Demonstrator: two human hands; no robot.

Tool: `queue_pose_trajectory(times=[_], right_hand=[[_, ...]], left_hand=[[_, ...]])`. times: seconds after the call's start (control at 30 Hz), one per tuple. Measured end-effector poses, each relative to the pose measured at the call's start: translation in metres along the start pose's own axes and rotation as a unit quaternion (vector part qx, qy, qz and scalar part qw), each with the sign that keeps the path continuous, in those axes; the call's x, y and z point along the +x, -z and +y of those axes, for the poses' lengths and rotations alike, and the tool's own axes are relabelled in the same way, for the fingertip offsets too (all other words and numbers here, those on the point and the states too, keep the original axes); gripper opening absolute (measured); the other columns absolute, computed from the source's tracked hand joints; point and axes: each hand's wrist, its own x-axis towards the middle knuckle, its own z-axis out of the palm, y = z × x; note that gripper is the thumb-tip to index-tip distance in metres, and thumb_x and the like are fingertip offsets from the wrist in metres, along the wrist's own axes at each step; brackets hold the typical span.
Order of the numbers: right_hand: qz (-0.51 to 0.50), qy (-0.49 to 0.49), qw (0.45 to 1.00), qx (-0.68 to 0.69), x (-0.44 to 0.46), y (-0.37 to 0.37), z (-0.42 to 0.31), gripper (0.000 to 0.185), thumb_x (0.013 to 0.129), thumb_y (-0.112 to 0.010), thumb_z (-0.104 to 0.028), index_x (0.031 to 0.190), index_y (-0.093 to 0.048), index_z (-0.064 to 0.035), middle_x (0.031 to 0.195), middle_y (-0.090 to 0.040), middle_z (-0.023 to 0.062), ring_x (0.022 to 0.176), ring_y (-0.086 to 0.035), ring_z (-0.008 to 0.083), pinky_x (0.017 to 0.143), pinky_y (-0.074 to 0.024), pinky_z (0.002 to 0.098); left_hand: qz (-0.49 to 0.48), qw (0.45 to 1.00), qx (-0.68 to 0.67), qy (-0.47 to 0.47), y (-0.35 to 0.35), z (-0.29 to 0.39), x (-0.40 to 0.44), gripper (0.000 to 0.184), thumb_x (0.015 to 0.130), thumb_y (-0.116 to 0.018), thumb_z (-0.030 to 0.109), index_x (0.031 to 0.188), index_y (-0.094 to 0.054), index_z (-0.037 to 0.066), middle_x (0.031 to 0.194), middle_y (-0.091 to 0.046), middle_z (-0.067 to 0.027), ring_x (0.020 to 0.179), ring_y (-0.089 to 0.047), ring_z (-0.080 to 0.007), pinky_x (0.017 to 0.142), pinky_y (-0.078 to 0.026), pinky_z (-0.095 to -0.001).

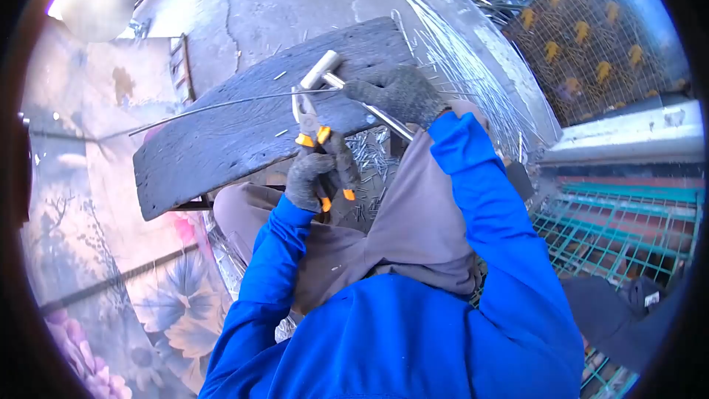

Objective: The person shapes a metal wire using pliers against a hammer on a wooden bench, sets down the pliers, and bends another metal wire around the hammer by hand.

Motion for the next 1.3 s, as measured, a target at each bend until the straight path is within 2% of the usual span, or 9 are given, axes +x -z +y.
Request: queue_pose_trajectory(times=[0.23,0.33,0.5,0.6,0.67,0.77,0.9,1.0,1.3], right_hand=[[0.031,0.008,0.999,-0.013,0.001,0.002,0.007,0.034,0.093,-0.065,-0.039,0.113,-0.075,-0.0126,0.102,-0.074,0.0108,0.087,-0.071,0.0233,0.079,-0.0544,0.0363],[0.025,0.012,1.0,0.008,0.004,0.005,0.007,0.033,0.093,-0.066,-0.039,0.109,-0.076,-0.0122,0.097,-0.075,0.0104,0.084,-0.07,0.0223,0.076,-0.054,0.0362],[0.0,-0.015,1.0,0.002,0.003,0.004,0.003,0.034,0.095,-0.064,-0.042,0.104,-0.076,-0.0112,0.089,-0.074,0.0102,0.079,-0.07,0.0221,0.072,-0.0531,0.0374],[0.053,0.018,0.995,-0.082,0.006,0.002,0.015,0.036,0.095,-0.062,-0.044,0.103,-0.076,-0.0111,0.087,-0.074,0.0097,0.077,-0.069,0.0215,0.072,-0.053,0.0375],[0.041,0.002,0.993,-0.111,0.002,0.006,0.005,0.037,0.095,-0.062,-0.044,0.103,-0.077,-0.0117,0.087,-0.074,0.01,0.078,-0.069,0.0214,0.072,-0.053,0.0373],[0.025,-0.015,0.997,-0.071,0.001,0.004,0.007,0.036,0.096,-0.062,-0.044,0.106,-0.076,-0.0129,0.089,-0.074,0.0106,0.08,-0.069,0.0213,0.074,-0.0533,0.0374],[0.055,-0.024,0.998,0.013,0.002,0.006,0.005,0.04,0.098,-0.063,-0.04,0.108,-0.075,-0.0034,0.094,-0.074,0.0114,0.084,-0.068,0.0179,0.075,-0.0533,0.0347],[0.065,0.012,0.998,0.007,0.003,0.001,0.01,0.036,0.098,-0.062,-0.042,0.112,-0.075,-0.0118,0.095,-0.075,0.0106,0.083,-0.07,0.0192,0.074,-0.054,0.0353],[0.024,-0.002,1.0,-0.003,0.004,-0.004,0.014,0.037,0.096,-0.065,-0.04,0.11,-0.074,-0.0068,0.096,-0.074,0.0122,0.084,-0.07,0.0197,0.076,-0.0541,0.0343]], left_hand=[[0.148,0.961,0.231,-0.03,0.02,0.001,0.009,0.028,0.079,-0.06,0.008,0.105,-0.056,0.001,0.083,-0.062,-0.0096,0.07,-0.064,-0.0224,0.064,-0.055,-0.036],[0.052,0.993,0.109,-0.006,0.003,0.006,0.001,0.026,0.082,-0.058,0.01,0.107,-0.059,0.003,0.086,-0.062,-0.0062,0.07,-0.061,-0.0153,0.067,-0.052,-0.0284],[0.032,0.999,0.007,-0.004,-0.003,0.004,-0.001,0.027,0.082,-0.06,0.012,0.107,-0.058,0.003,0.086,-0.063,-0.0075,0.072,-0.064,-0.0183,0.068,-0.055,-0.0333],[0.117,0.986,0.119,-0.002,0.017,0.0,0.007,0.027,0.083,-0.061,0.012,0.107,-0.058,0.002,0.087,-0.064,-0.0077,0.074,-0.065,-0.0188,0.068,-0.055,-0.0343],[0.219,0.883,0.412,-0.046,0.032,-0.002,0.012,0.024,0.084,-0.057,0.009,0.107,-0.056,0.003,0.084,-0.063,-0.0078,0.067,-0.064,-0.0199,0.065,-0.055,-0.0331],[0.189,0.95,0.245,0.03,0.019,0.005,0.006,0.031,0.084,-0.056,0.009,0.114,-0.057,0.002,0.09,-0.065,-0.0095,0.073,-0.065,-0.0196,0.069,-0.056,-0.0335],[0.139,0.962,0.229,0.053,0.016,-0.002,0.003,0.043,0.085,-0.056,0.007,0.127,-0.056,0.0,0.103,-0.067,-0.0111,0.088,-0.067,-0.0198,0.081,-0.056,-0.034],[0.088,0.978,0.174,0.08,0.006,-0.005,0.004,0.045,0.084,-0.059,0.011,0.127,-0.059,0.0,0.1,-0.065,-0.0042,0.082,-0.062,-0.0137,0.078,-0.053,-0.0284],[0.078,0.982,0.15,0.085,0.001,-0.004,0.007,0.051,0.083,-0.058,0.012,0.133,-0.056,0.0,0.119,-0.066,-0.0065,0.095,-0.064,-0.0139,0.086,-0.052,-0.0289]])
